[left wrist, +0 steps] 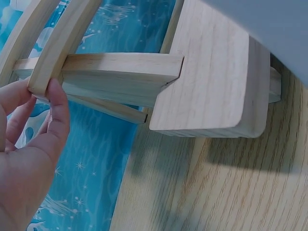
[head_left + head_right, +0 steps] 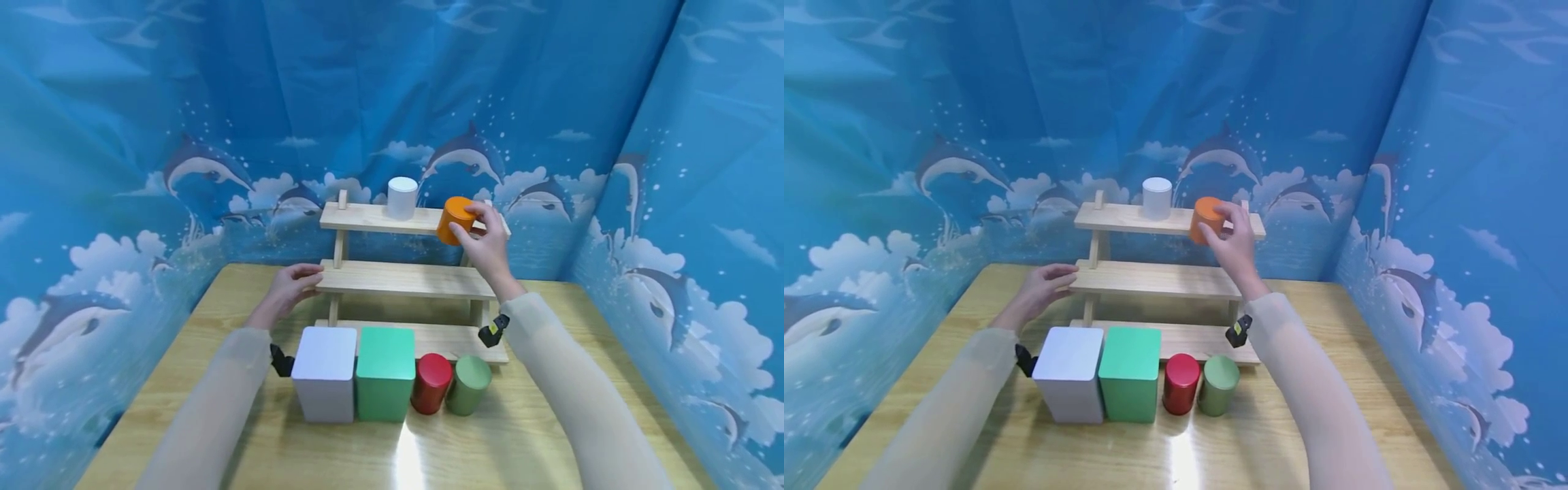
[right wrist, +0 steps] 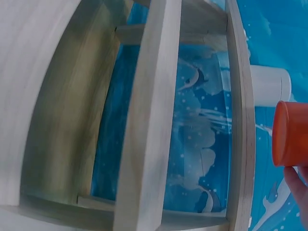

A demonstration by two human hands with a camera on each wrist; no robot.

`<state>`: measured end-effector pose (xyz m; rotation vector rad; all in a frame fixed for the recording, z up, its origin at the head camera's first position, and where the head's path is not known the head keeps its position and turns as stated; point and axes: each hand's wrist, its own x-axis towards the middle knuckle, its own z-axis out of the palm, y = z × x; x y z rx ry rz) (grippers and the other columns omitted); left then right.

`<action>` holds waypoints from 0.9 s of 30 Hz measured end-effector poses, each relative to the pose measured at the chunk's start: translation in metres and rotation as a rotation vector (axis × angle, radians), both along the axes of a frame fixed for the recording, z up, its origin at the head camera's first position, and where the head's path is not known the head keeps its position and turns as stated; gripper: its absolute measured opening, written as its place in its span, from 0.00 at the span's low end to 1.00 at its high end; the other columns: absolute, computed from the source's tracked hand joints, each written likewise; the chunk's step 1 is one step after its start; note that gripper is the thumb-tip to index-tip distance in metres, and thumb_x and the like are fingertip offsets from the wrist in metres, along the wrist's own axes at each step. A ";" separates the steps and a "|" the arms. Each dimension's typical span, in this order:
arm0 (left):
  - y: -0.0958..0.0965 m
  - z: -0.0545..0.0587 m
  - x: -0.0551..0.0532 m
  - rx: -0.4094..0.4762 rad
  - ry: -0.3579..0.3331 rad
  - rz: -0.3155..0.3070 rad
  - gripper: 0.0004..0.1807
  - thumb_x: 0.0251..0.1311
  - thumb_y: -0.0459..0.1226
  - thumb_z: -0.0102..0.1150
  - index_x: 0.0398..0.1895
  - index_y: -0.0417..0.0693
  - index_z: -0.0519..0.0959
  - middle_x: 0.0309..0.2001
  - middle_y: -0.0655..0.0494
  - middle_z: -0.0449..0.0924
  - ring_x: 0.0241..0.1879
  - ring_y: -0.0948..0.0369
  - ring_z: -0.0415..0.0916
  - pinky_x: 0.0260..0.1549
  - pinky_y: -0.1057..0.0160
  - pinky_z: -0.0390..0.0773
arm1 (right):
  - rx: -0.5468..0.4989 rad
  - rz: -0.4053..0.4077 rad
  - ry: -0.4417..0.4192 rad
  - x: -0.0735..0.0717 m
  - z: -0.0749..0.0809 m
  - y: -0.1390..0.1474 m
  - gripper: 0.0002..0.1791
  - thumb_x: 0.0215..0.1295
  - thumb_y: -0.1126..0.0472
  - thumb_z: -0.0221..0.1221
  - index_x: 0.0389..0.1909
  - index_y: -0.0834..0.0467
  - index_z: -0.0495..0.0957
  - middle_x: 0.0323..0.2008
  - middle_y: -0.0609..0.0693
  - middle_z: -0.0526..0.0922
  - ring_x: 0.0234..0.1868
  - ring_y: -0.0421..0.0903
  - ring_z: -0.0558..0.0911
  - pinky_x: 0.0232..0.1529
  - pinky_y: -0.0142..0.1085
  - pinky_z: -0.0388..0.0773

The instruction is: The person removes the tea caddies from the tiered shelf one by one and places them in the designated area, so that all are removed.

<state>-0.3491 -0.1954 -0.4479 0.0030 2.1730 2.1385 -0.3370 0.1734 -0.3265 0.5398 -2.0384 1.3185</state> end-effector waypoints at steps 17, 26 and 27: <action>-0.002 -0.004 0.000 0.001 -0.009 0.000 0.23 0.60 0.40 0.59 0.57 0.40 0.71 0.55 0.47 0.69 0.49 0.55 0.72 0.47 0.58 0.78 | -0.036 0.094 -0.029 0.045 -0.004 -0.002 0.19 0.57 0.71 0.61 0.48 0.71 0.69 0.55 0.63 0.70 0.50 0.55 0.75 0.49 0.49 0.77; 0.000 -0.004 0.000 0.012 -0.008 0.009 0.24 0.60 0.40 0.59 0.58 0.39 0.71 0.54 0.47 0.69 0.48 0.56 0.72 0.48 0.57 0.77 | 0.021 0.116 0.026 0.063 -0.013 0.006 0.18 0.55 0.73 0.63 0.46 0.72 0.70 0.54 0.63 0.71 0.49 0.53 0.75 0.47 0.38 0.78; 0.000 -0.004 0.000 0.015 -0.008 0.010 0.25 0.60 0.40 0.59 0.58 0.39 0.70 0.54 0.47 0.69 0.48 0.56 0.72 0.48 0.57 0.77 | 0.025 0.117 0.035 0.064 -0.013 0.007 0.18 0.54 0.73 0.63 0.46 0.72 0.71 0.54 0.63 0.71 0.49 0.52 0.75 0.46 0.36 0.78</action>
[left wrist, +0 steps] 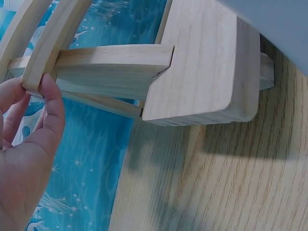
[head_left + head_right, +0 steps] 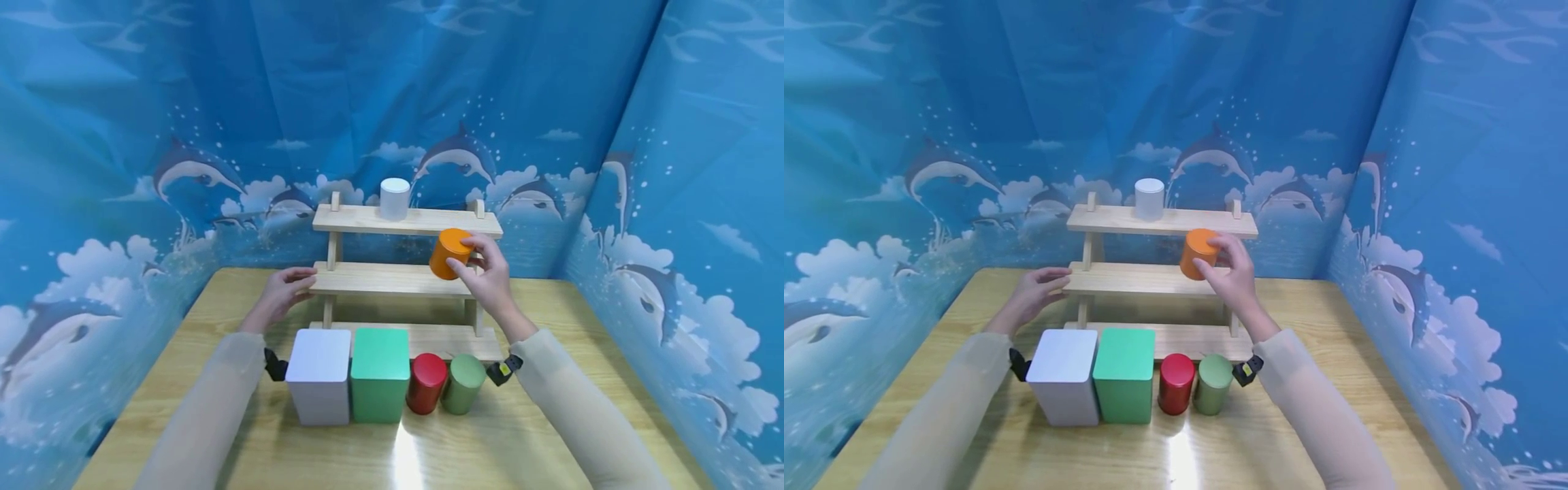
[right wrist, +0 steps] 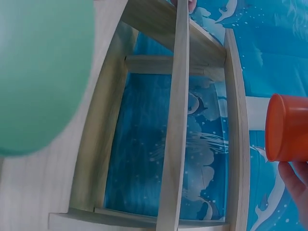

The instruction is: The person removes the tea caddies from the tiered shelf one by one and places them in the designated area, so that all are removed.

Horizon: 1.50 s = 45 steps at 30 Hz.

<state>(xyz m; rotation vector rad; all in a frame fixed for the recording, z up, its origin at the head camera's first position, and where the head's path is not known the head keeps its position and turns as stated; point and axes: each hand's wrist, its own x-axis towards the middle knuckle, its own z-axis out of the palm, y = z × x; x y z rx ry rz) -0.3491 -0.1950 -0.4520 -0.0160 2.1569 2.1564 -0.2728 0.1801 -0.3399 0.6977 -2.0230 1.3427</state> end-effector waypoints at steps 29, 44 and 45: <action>0.001 0.003 0.001 0.043 0.005 -0.007 0.25 0.59 0.39 0.60 0.58 0.38 0.70 0.54 0.48 0.70 0.47 0.60 0.73 0.49 0.56 0.76 | -0.021 0.018 0.020 0.041 -0.032 0.025 0.20 0.47 0.83 0.62 0.43 0.75 0.70 0.54 0.69 0.70 0.51 0.43 0.74 0.45 0.29 0.77; 0.000 -0.004 0.001 0.068 -0.005 0.020 0.26 0.58 0.41 0.62 0.58 0.41 0.71 0.56 0.48 0.70 0.49 0.58 0.73 0.48 0.58 0.77 | -0.028 -0.010 0.048 0.056 -0.054 0.043 0.22 0.41 0.86 0.63 0.41 0.75 0.72 0.52 0.71 0.70 0.54 0.47 0.73 0.45 0.27 0.77; 0.000 -0.004 0.000 0.068 -0.006 0.022 0.26 0.58 0.41 0.62 0.58 0.41 0.71 0.56 0.48 0.70 0.49 0.58 0.73 0.48 0.58 0.77 | -0.032 -0.009 0.052 0.055 -0.057 0.045 0.22 0.40 0.86 0.63 0.41 0.75 0.73 0.52 0.70 0.71 0.54 0.47 0.73 0.45 0.27 0.76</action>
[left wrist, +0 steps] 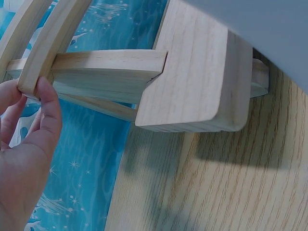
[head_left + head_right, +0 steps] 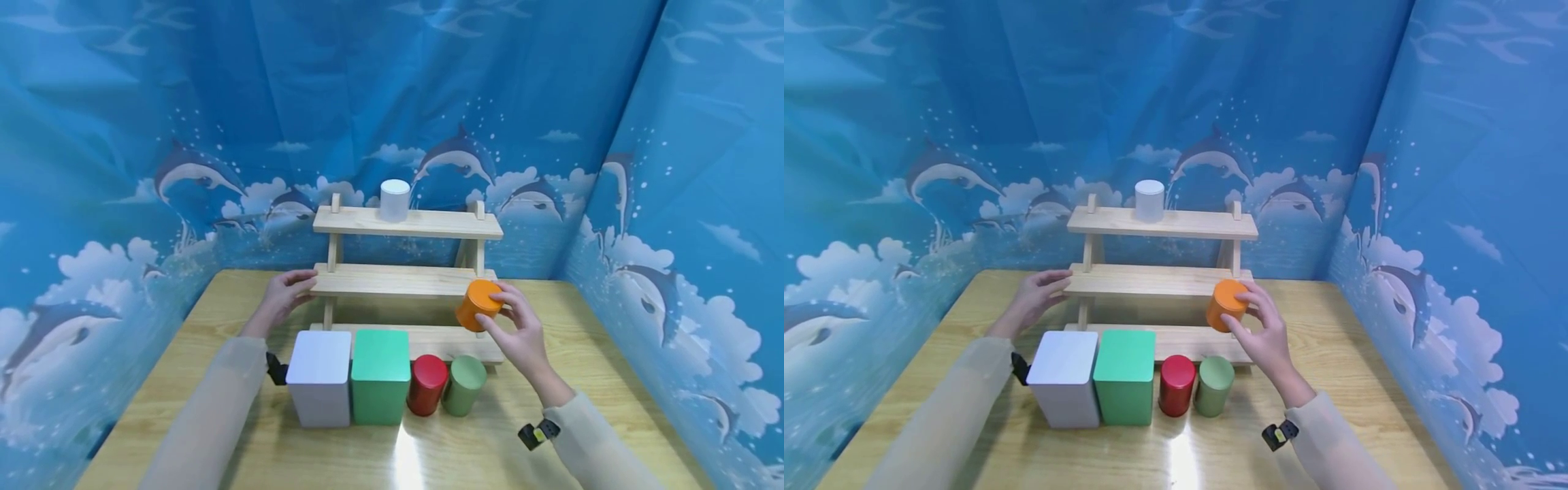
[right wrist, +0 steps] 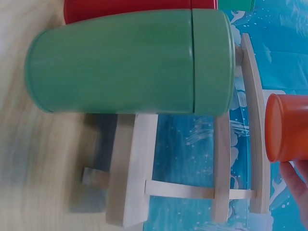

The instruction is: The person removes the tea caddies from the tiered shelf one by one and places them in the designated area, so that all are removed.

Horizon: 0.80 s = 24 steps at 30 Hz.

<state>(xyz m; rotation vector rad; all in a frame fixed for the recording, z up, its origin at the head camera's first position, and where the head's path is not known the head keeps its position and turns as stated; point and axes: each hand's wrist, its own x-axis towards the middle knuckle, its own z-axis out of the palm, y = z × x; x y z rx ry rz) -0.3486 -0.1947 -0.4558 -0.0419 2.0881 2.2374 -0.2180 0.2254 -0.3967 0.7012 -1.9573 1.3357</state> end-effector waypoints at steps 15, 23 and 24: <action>0.003 0.013 0.008 -0.008 -0.027 -0.020 0.23 0.62 0.36 0.57 0.60 0.39 0.69 0.58 0.46 0.68 0.49 0.58 0.72 0.49 0.59 0.76 | 0.009 -0.032 0.019 0.011 -0.022 0.024 0.23 0.38 0.86 0.64 0.40 0.73 0.74 0.51 0.69 0.72 0.52 0.46 0.74 0.44 0.25 0.77; 0.001 0.002 0.001 -0.001 -0.011 -0.006 0.23 0.60 0.38 0.59 0.58 0.41 0.71 0.57 0.48 0.69 0.51 0.56 0.71 0.45 0.62 0.78 | 0.026 -0.046 0.020 0.028 -0.021 0.027 0.23 0.35 0.89 0.62 0.39 0.77 0.72 0.47 0.75 0.70 0.49 0.43 0.75 0.41 0.24 0.77; 0.001 0.002 0.001 0.000 -0.012 -0.006 0.23 0.60 0.38 0.59 0.58 0.42 0.71 0.57 0.48 0.69 0.51 0.56 0.71 0.45 0.62 0.78 | 0.029 -0.045 0.026 0.029 -0.023 0.029 0.24 0.34 0.89 0.62 0.38 0.77 0.72 0.47 0.75 0.70 0.49 0.44 0.75 0.41 0.24 0.77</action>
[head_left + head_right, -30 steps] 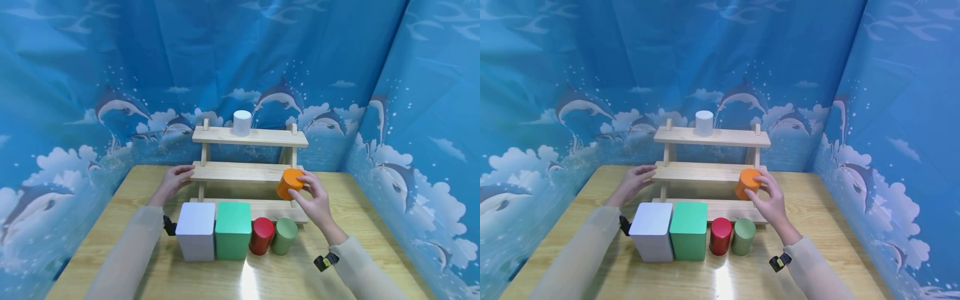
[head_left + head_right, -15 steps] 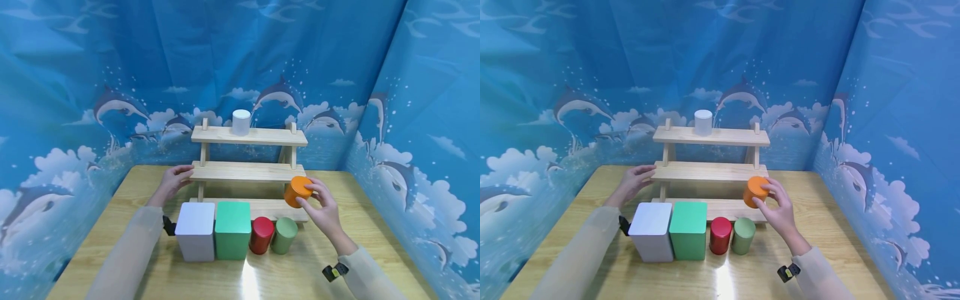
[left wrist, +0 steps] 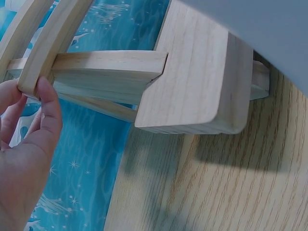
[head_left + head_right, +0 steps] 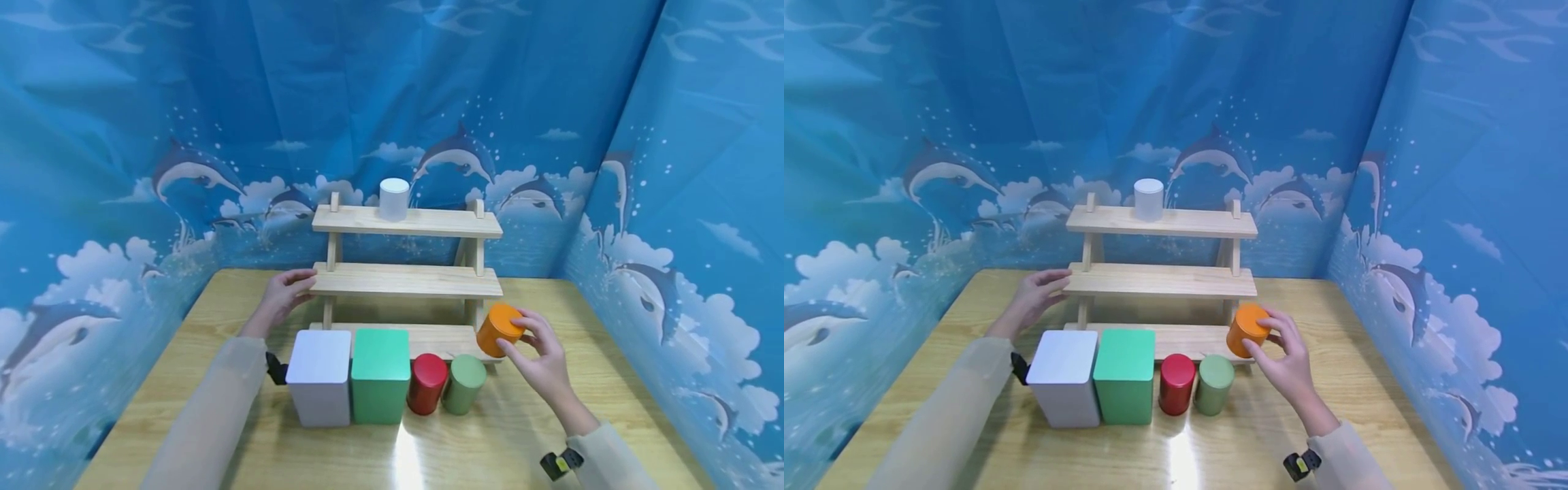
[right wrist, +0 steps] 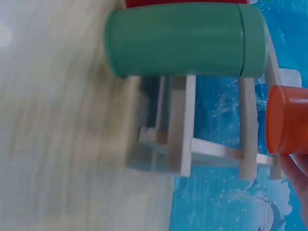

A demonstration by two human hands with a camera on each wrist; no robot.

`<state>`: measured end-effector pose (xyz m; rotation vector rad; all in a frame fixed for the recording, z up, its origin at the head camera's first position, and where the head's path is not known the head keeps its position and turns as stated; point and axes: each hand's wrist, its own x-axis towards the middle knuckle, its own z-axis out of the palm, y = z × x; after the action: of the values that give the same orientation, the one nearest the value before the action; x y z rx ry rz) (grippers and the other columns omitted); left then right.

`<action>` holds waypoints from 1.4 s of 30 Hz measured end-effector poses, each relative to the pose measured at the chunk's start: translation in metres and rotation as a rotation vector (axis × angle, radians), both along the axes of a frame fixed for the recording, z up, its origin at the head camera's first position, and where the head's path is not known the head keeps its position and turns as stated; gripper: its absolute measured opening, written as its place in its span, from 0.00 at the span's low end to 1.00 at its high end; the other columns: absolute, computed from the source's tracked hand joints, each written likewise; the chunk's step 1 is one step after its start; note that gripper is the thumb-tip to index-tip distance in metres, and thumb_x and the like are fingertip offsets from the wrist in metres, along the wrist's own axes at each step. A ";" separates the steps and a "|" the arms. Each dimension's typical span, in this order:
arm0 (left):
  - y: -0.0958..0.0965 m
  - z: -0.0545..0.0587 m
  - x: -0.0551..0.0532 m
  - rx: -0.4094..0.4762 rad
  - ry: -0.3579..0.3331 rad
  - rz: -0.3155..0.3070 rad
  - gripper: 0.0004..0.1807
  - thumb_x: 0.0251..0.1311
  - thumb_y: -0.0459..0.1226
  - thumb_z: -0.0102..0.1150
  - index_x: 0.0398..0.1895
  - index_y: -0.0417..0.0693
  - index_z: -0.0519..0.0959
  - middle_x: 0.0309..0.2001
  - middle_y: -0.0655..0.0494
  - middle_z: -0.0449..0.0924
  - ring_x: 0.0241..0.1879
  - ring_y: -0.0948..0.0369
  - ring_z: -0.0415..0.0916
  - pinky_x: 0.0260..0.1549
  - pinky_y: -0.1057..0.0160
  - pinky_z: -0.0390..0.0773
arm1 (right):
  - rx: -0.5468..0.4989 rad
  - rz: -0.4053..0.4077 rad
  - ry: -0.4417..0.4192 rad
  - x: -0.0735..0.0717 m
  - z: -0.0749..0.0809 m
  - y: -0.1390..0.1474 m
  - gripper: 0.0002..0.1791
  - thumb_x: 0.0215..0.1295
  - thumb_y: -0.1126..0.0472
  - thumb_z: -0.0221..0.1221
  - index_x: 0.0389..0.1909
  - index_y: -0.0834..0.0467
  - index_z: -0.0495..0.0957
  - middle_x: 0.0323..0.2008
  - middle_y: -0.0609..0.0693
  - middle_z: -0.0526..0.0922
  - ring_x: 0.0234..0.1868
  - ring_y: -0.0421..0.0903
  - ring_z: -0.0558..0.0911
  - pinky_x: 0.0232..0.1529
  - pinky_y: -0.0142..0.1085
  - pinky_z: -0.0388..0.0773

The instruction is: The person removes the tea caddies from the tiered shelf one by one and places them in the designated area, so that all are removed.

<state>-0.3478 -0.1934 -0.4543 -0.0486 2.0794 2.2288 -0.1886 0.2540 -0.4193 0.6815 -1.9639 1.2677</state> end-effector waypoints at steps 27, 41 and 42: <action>0.001 -0.001 0.003 0.020 0.011 0.019 0.24 0.59 0.40 0.61 0.57 0.42 0.72 0.56 0.50 0.70 0.50 0.58 0.72 0.47 0.60 0.78 | 0.196 -0.049 -0.151 0.031 -0.041 0.018 0.23 0.35 0.83 0.67 0.37 0.71 0.73 0.47 0.70 0.70 0.49 0.45 0.72 0.39 0.26 0.79; 0.001 0.002 0.003 0.037 0.010 0.006 0.25 0.58 0.39 0.61 0.58 0.41 0.72 0.54 0.52 0.71 0.49 0.60 0.72 0.49 0.58 0.77 | 0.195 -0.081 -0.252 0.040 -0.065 0.013 0.21 0.37 0.79 0.70 0.35 0.68 0.74 0.46 0.66 0.71 0.46 0.40 0.73 0.34 0.32 0.81; 0.001 0.002 0.003 0.038 0.010 0.006 0.25 0.58 0.39 0.61 0.58 0.42 0.72 0.54 0.52 0.71 0.49 0.60 0.72 0.49 0.58 0.77 | 0.197 -0.080 -0.258 0.040 -0.066 0.013 0.21 0.37 0.79 0.70 0.35 0.68 0.74 0.46 0.66 0.71 0.47 0.39 0.73 0.35 0.32 0.81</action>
<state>-0.3449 -0.1924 -0.4523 -0.0416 2.0445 2.2758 -0.1488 0.2674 -0.4854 0.5485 -2.3258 1.1715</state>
